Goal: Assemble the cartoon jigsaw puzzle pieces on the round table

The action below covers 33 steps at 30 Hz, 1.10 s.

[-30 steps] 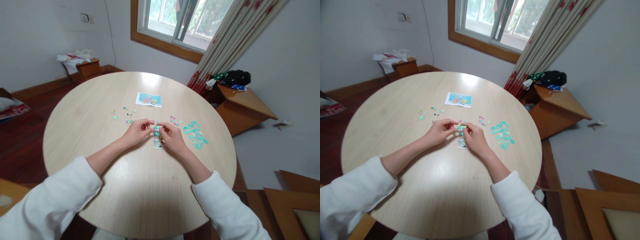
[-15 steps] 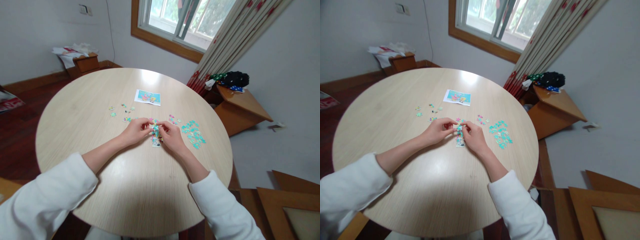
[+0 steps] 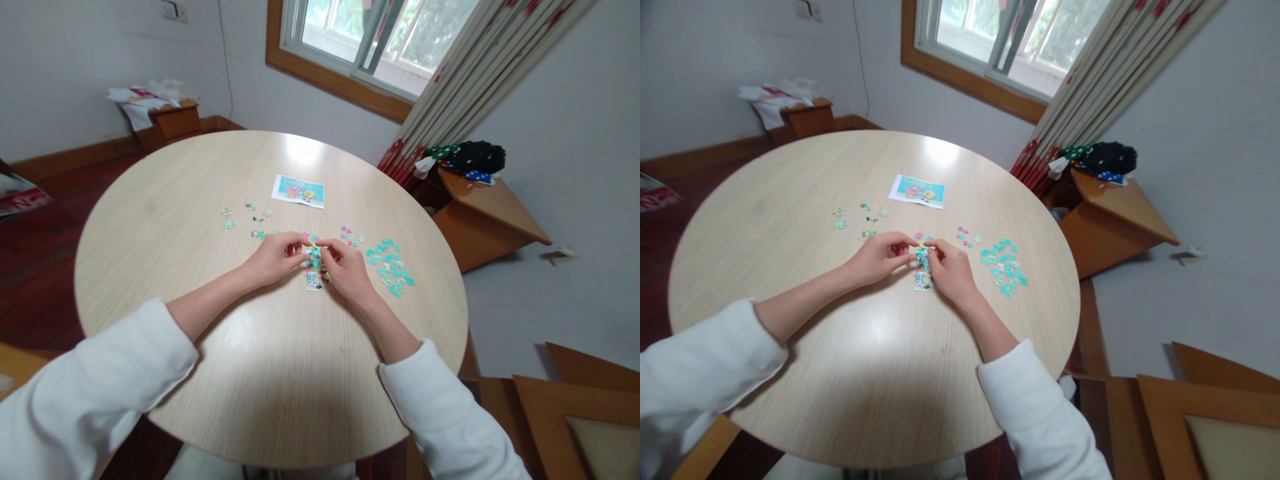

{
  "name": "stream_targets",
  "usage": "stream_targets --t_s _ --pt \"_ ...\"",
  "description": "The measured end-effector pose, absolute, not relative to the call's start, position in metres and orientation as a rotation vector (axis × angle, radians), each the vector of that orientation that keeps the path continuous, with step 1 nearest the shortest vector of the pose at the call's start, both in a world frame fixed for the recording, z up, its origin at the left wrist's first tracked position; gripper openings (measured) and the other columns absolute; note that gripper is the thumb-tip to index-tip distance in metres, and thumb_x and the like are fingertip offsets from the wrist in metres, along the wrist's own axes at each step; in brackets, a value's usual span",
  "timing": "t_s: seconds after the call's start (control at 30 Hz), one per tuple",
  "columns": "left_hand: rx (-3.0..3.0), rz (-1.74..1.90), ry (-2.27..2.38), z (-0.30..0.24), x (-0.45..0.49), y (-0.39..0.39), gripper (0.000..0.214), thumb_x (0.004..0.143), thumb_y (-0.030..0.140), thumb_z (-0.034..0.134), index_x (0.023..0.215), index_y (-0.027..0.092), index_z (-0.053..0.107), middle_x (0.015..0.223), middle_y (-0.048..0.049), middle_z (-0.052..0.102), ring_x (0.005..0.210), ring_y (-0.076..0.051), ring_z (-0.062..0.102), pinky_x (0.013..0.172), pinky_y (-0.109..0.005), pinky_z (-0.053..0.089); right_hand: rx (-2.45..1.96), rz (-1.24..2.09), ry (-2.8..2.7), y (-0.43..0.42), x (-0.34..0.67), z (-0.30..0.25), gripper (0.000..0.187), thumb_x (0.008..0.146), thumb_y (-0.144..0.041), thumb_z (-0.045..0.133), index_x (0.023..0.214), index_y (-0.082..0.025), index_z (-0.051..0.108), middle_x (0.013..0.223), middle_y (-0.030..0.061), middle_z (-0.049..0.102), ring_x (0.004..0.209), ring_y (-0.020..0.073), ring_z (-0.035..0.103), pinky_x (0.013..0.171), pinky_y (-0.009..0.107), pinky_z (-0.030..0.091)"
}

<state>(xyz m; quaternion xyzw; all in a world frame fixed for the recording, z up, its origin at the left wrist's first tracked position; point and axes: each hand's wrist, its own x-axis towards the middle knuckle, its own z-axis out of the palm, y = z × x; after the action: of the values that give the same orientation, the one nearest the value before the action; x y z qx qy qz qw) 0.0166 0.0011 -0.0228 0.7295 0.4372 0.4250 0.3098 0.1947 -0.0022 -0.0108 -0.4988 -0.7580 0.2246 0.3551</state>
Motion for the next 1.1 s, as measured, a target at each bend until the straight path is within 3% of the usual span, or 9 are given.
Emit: stream_targets --t_s 1.1 --pt "1.951 1.094 1.185 -0.0196 0.0171 0.0005 0.016 0.076 0.022 0.064 0.088 0.013 0.068 0.063 0.0016 0.057 0.059 -0.011 0.049 0.06 -0.022 0.039 -1.33 0.604 -2.015 -0.0019 0.1952 -0.0114 0.027 0.086 -0.024 0.047 0.097 -0.016 0.07 0.075 0.0037 0.069 0.062 0.0137 0.056 0.062 0.026 0.041"
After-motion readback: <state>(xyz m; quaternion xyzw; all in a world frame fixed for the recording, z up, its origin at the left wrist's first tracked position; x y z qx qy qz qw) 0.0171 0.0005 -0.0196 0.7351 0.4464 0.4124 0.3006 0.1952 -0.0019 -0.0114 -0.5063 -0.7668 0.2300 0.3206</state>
